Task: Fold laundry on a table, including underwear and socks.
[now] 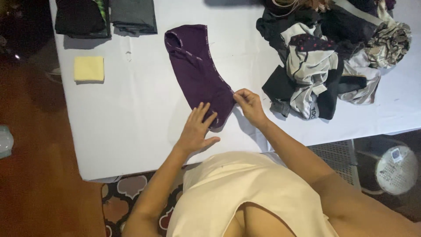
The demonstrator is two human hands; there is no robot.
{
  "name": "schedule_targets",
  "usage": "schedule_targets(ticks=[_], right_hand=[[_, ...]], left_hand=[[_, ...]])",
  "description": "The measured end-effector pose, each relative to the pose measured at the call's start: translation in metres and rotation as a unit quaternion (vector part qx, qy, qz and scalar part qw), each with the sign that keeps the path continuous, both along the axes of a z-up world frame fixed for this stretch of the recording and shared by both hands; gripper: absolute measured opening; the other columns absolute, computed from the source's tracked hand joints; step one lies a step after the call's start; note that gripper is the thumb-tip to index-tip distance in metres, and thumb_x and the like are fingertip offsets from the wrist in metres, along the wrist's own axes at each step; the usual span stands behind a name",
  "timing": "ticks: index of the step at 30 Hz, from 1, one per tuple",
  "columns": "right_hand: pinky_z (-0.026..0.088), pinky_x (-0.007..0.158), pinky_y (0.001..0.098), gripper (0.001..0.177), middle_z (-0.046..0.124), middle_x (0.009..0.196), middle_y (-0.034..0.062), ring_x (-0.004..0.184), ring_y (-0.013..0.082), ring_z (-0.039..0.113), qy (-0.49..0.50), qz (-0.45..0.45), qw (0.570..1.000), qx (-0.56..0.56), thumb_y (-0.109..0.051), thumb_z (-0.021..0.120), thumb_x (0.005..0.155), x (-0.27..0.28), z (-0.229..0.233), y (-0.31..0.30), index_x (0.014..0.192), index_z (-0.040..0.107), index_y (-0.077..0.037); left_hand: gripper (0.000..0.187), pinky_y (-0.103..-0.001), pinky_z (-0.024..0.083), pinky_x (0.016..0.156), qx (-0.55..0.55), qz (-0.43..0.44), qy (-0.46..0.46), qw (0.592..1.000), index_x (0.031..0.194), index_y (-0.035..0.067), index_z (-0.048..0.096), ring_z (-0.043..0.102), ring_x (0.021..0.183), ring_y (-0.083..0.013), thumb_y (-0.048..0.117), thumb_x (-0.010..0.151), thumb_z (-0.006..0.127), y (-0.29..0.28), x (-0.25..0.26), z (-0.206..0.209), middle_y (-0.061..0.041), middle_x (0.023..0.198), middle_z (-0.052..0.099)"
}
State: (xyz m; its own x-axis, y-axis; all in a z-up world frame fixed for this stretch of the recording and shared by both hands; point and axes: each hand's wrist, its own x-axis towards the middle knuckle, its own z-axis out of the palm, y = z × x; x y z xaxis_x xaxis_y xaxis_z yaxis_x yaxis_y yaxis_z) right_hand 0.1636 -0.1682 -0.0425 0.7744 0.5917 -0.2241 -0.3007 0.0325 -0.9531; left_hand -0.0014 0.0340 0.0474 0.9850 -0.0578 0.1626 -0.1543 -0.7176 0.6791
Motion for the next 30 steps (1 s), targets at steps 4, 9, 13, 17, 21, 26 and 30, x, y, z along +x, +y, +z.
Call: schedule_targets(ticks=[4,9,13,17,21,26,30], right_hand=[[0.046,0.08,0.023,0.025,0.064,0.095,0.0015,0.087,0.0081,0.057,-0.01,-0.033,0.998,0.044,-0.005,0.068,0.103,0.0,-0.013,-0.018,0.126,0.062,0.004],[0.052,0.103,0.027,0.052,0.067,0.125,0.0056,0.116,0.0138,0.062,-0.001,0.07,0.996,0.048,-0.006,0.069,0.089,0.002,0.036,-0.025,0.139,0.058,-0.003],[0.039,0.108,0.0372,0.082,0.054,0.129,0.021,0.124,0.0287,0.05,-0.429,0.144,0.889,-0.072,-0.008,0.087,0.07,-0.004,0.08,-0.004,0.143,0.051,0.003],[0.049,0.104,0.0435,0.049,0.057,0.136,0.0184,0.126,0.0279,0.055,-0.365,0.15,0.918,-0.048,-0.009,0.079,0.079,0.011,0.034,0.006,0.125,0.062,-0.008],[0.051,0.103,0.0391,0.027,0.067,0.118,0.016,0.113,0.0235,0.062,-0.071,0.074,0.995,0.011,-0.014,0.068,0.101,0.031,-0.026,0.024,0.122,0.064,0.003],[0.053,0.083,0.0275,0.04,0.069,0.102,0.0088,0.095,0.0156,0.064,-0.148,-0.065,0.976,-0.144,-0.025,0.061,0.101,-0.003,0.036,0.064,0.131,0.056,0.002],[0.051,0.072,0.0239,0.031,0.07,0.097,0.0064,0.08,0.0092,0.06,-0.173,-0.087,0.964,-0.183,-0.013,0.059,0.099,-0.02,0.03,0.071,0.125,0.063,0.002]], left_hand=[[0.059,-0.057,0.029,0.116,0.045,0.031,0.008,0.998,0.128,0.004,0.064,0.038,0.142,-0.0442,0.021,0.073,0.08,-0.008,-0.004,-0.051,-0.024,0.15,0.045],[0.039,-0.053,0.031,0.123,0.07,0.081,0.007,0.994,0.113,0.008,0.072,0.046,0.146,-0.032,-0.002,0.076,0.065,-0.003,-0.002,-0.051,-0.012,0.149,0.057],[0.042,-0.054,0.036,0.12,-0.012,0.068,-0.012,0.998,0.113,0.002,0.071,0.055,0.137,-0.0348,-0.007,0.074,0.06,0.003,-0.003,-0.032,-0.015,0.137,0.066],[0.027,-0.041,0.054,0.083,-0.189,0.175,0.09,0.962,0.117,-0.001,0.068,0.068,0.091,-0.0287,0.009,0.093,0.06,0.008,0.015,-0.012,-0.018,0.1,0.072],[0.029,-0.033,0.052,0.068,-0.27,0.347,0.083,0.894,0.107,0.002,0.071,0.064,0.074,-0.0167,0.029,0.101,0.062,0.012,0.045,-0.033,-0.01,0.085,0.073],[0.033,-0.034,0.052,0.075,-0.225,0.422,0.01,0.878,0.105,0.004,0.071,0.068,0.082,-0.0196,0.036,0.103,0.062,0.016,0.069,-0.052,-0.01,0.09,0.075],[0.033,-0.037,0.054,0.07,-0.218,0.434,-0.014,0.874,0.1,0.005,0.072,0.072,0.079,-0.0247,0.037,0.098,0.066,0.022,0.077,-0.059,-0.011,0.091,0.077]])
